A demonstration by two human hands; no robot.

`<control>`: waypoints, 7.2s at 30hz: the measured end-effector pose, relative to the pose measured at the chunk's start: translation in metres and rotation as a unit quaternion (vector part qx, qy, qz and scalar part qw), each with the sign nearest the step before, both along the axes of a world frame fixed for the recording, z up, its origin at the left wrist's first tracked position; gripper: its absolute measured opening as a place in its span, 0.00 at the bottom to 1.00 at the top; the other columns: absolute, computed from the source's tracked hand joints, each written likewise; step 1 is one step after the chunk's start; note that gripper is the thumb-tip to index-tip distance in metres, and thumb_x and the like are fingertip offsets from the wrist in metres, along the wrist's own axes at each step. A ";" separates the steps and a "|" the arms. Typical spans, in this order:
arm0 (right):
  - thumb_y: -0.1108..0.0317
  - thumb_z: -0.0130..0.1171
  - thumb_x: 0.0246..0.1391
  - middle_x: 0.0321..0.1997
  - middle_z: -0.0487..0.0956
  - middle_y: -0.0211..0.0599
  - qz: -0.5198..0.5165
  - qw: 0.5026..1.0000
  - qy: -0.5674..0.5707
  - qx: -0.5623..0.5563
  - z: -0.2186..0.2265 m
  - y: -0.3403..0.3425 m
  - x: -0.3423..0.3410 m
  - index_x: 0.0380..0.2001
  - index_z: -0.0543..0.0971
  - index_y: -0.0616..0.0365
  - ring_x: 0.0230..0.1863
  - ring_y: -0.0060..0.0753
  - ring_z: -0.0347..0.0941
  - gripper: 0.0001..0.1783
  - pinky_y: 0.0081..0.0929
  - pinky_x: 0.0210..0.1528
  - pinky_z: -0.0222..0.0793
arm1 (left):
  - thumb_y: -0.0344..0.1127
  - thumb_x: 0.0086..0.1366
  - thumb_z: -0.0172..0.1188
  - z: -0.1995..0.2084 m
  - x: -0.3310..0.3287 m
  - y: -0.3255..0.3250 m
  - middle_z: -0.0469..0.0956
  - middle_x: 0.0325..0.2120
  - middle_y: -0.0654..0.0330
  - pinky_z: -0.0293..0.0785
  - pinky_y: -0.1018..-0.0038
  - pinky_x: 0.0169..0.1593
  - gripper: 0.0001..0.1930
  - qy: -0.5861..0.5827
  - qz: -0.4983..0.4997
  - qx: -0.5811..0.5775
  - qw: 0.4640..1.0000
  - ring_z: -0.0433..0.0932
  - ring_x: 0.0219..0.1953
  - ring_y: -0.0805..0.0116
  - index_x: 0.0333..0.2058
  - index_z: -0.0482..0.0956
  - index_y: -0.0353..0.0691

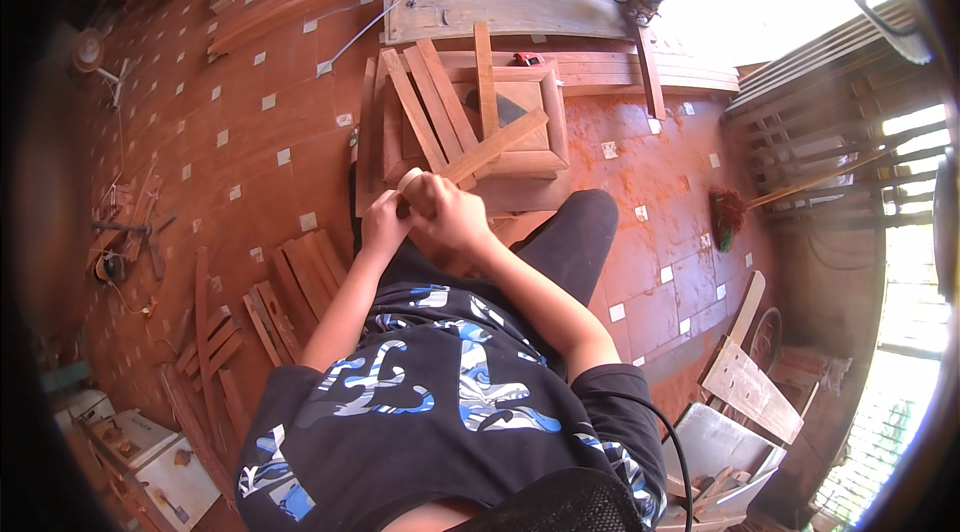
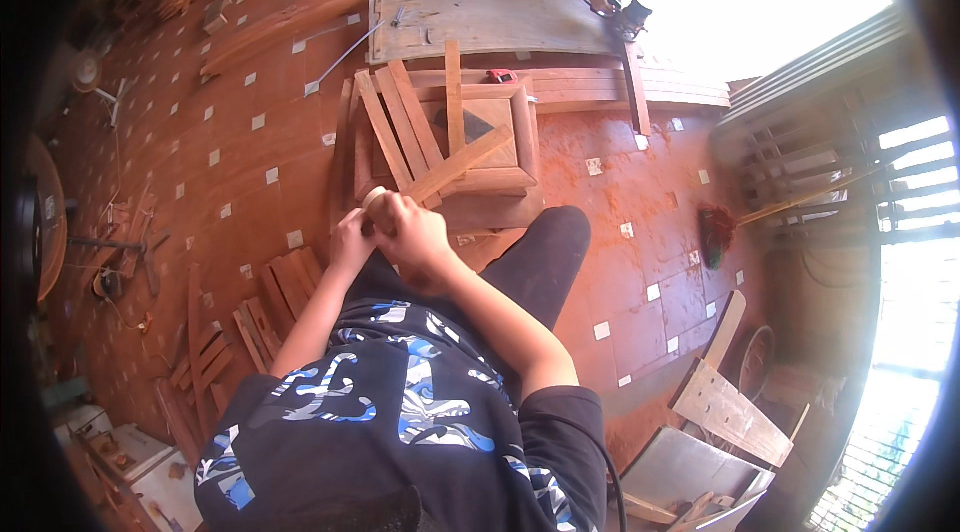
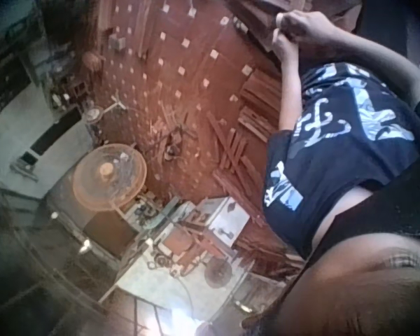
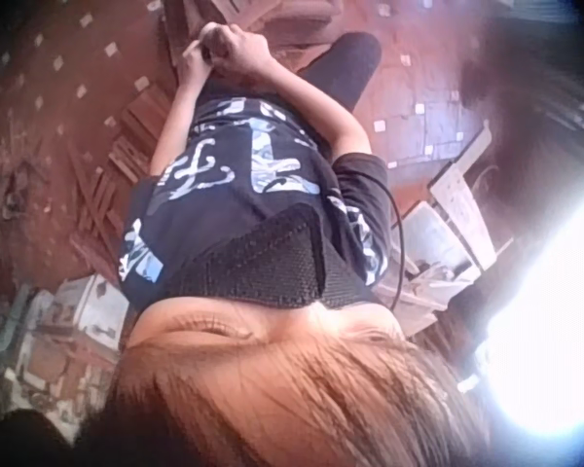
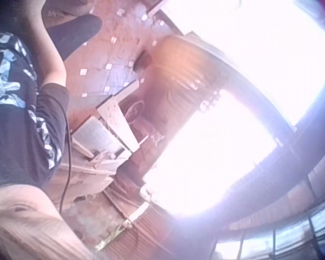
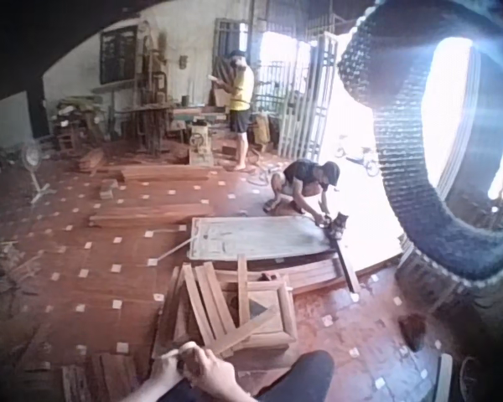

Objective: The person sits on the floor and sands multiple small wooden pieces using a sanding block. They handle each piece individually, turning them over to sand different sides, and place them back on a pile after finishing.

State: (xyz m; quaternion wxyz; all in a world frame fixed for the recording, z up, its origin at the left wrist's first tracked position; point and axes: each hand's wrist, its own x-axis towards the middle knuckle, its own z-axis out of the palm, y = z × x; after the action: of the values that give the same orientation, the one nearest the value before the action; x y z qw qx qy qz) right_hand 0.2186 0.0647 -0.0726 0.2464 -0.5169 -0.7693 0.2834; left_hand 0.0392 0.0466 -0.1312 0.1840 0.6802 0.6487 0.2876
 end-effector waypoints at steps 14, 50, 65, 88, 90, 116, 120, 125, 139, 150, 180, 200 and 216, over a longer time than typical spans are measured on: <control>0.53 0.71 0.51 0.47 0.84 0.49 -0.324 0.943 0.029 0.068 -0.032 0.055 0.080 0.60 0.71 0.50 0.39 0.59 0.83 0.35 0.49 0.39 0.80 | 0.43 0.53 0.78 0.015 0.008 0.013 0.83 0.33 0.56 0.80 0.61 0.39 0.20 -0.016 -0.015 0.088 0.996 0.83 0.36 0.50 0.40 0.83 0.40; 0.56 0.72 0.49 0.32 0.81 0.36 -0.089 0.955 -0.076 0.274 -0.041 0.043 0.052 0.58 0.78 0.50 0.23 0.40 0.81 0.32 0.36 0.23 0.77 | 0.42 0.53 0.78 0.016 0.009 0.008 0.84 0.35 0.55 0.80 0.62 0.41 0.21 -0.056 0.001 0.058 0.997 0.84 0.37 0.51 0.42 0.84 0.39; 0.53 0.73 0.49 0.34 0.84 0.42 -0.249 0.940 -0.047 0.228 -0.046 0.053 0.060 0.57 0.79 0.53 0.28 0.47 0.83 0.32 0.42 0.27 0.79 | 0.41 0.53 0.78 0.021 0.012 0.008 0.84 0.34 0.56 0.80 0.62 0.41 0.19 -0.034 -0.002 0.082 0.996 0.84 0.37 0.52 0.41 0.84 0.40; 0.55 0.75 0.49 0.37 0.79 0.40 -0.116 0.975 -0.076 0.175 -0.024 0.034 0.050 0.62 0.76 0.46 0.31 0.46 0.82 0.36 0.39 0.30 0.79 | 0.58 0.78 0.36 -0.020 -0.007 0.011 0.79 0.20 0.56 0.59 0.77 0.15 0.31 -0.519 0.022 -0.309 0.797 0.67 0.12 0.74 0.38 0.78 0.35; 0.56 0.73 0.51 0.35 0.78 0.40 -0.079 0.981 -0.059 0.165 -0.024 0.027 0.038 0.64 0.75 0.46 0.29 0.46 0.81 0.36 0.39 0.28 0.78 | 0.58 0.78 0.32 -0.026 -0.003 0.013 0.79 0.20 0.56 0.59 0.77 0.15 0.31 -0.543 0.056 -0.297 0.784 0.67 0.13 0.74 0.39 0.77 0.37; 0.53 0.70 0.50 0.34 0.83 0.45 -0.061 0.981 -0.006 0.184 -0.023 0.014 -0.001 0.55 0.74 0.59 0.27 0.49 0.83 0.33 0.41 0.28 0.79 | 0.57 0.78 0.28 -0.029 -0.005 0.013 0.75 0.18 0.59 0.54 0.78 0.13 0.29 -0.584 0.140 -0.275 0.751 0.65 0.12 0.72 0.37 0.74 0.44; 0.49 0.67 0.52 0.36 0.83 0.46 0.056 0.991 -0.077 0.098 -0.013 -0.015 -0.019 0.60 0.72 0.57 0.32 0.50 0.84 0.37 0.45 0.31 0.80 | 0.59 0.78 0.29 -0.037 -0.005 0.009 0.74 0.21 0.66 0.55 0.78 0.16 0.29 -0.606 0.152 -0.257 0.737 0.66 0.16 0.76 0.34 0.76 0.48; 0.48 0.67 0.53 0.36 0.84 0.41 -0.089 0.979 -0.083 0.162 -0.026 0.030 0.028 0.60 0.72 0.61 0.27 0.43 0.83 0.37 0.41 0.24 0.79 | 0.55 0.80 0.28 -0.035 -0.008 0.008 0.78 0.19 0.55 0.57 0.78 0.16 0.30 -0.543 0.111 -0.255 0.792 0.67 0.13 0.73 0.41 0.75 0.38; 0.49 0.71 0.50 0.32 0.83 0.49 -0.092 0.993 -0.012 0.074 -0.021 0.004 0.004 0.55 0.75 0.59 0.28 0.54 0.83 0.35 0.47 0.30 0.80 | 0.65 0.78 0.26 -0.028 -0.006 0.009 0.78 0.18 0.55 0.54 0.77 0.17 0.36 -0.574 0.106 -0.258 0.770 0.68 0.14 0.71 0.37 0.75 0.40; 0.44 0.67 0.55 0.32 0.85 0.48 -0.189 0.954 -0.179 0.147 -0.029 0.104 0.105 0.56 0.73 0.58 0.27 0.54 0.83 0.35 0.47 0.25 0.79 | 0.65 0.77 0.37 -0.021 -0.008 0.011 0.77 0.17 0.56 0.59 0.75 0.17 0.33 -0.548 0.093 -0.243 0.795 0.69 0.12 0.71 0.36 0.76 0.39; 0.47 0.67 0.55 0.37 0.84 0.54 -0.262 0.955 -0.111 0.082 -0.017 0.128 0.114 0.57 0.66 0.57 0.33 0.60 0.83 0.36 0.52 0.32 0.79 | 0.81 0.68 0.21 -0.019 -0.001 0.014 0.77 0.17 0.57 0.48 0.80 0.14 0.47 -0.566 0.059 -0.240 0.787 0.64 0.11 0.76 0.40 0.74 0.42; 0.48 0.67 0.57 0.30 0.84 0.49 -0.182 0.970 -0.122 0.104 -0.021 0.074 0.052 0.52 0.70 0.59 0.28 0.55 0.83 0.31 0.48 0.27 0.78 | 0.84 0.65 0.21 -0.021 -0.007 0.016 0.77 0.16 0.57 0.45 0.79 0.14 0.47 -0.557 0.085 -0.257 0.785 0.62 0.10 0.76 0.45 0.72 0.44; 0.45 0.65 0.56 0.42 0.82 0.53 0.049 0.994 -0.089 0.040 -0.011 -0.016 -0.009 0.63 0.69 0.61 0.34 0.56 0.83 0.40 0.46 0.32 0.81 | 0.81 0.69 0.24 -0.046 -0.004 0.018 0.78 0.20 0.59 0.56 0.80 0.19 0.45 -0.562 0.140 -0.216 0.786 0.73 0.18 0.74 0.45 0.73 0.44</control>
State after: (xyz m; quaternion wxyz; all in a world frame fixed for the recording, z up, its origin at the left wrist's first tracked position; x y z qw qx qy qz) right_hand 0.2101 0.0483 -0.0841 0.1833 -0.4913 -0.8232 0.2176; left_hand 0.0350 0.0650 -0.1767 0.6160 0.2420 0.5636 0.4942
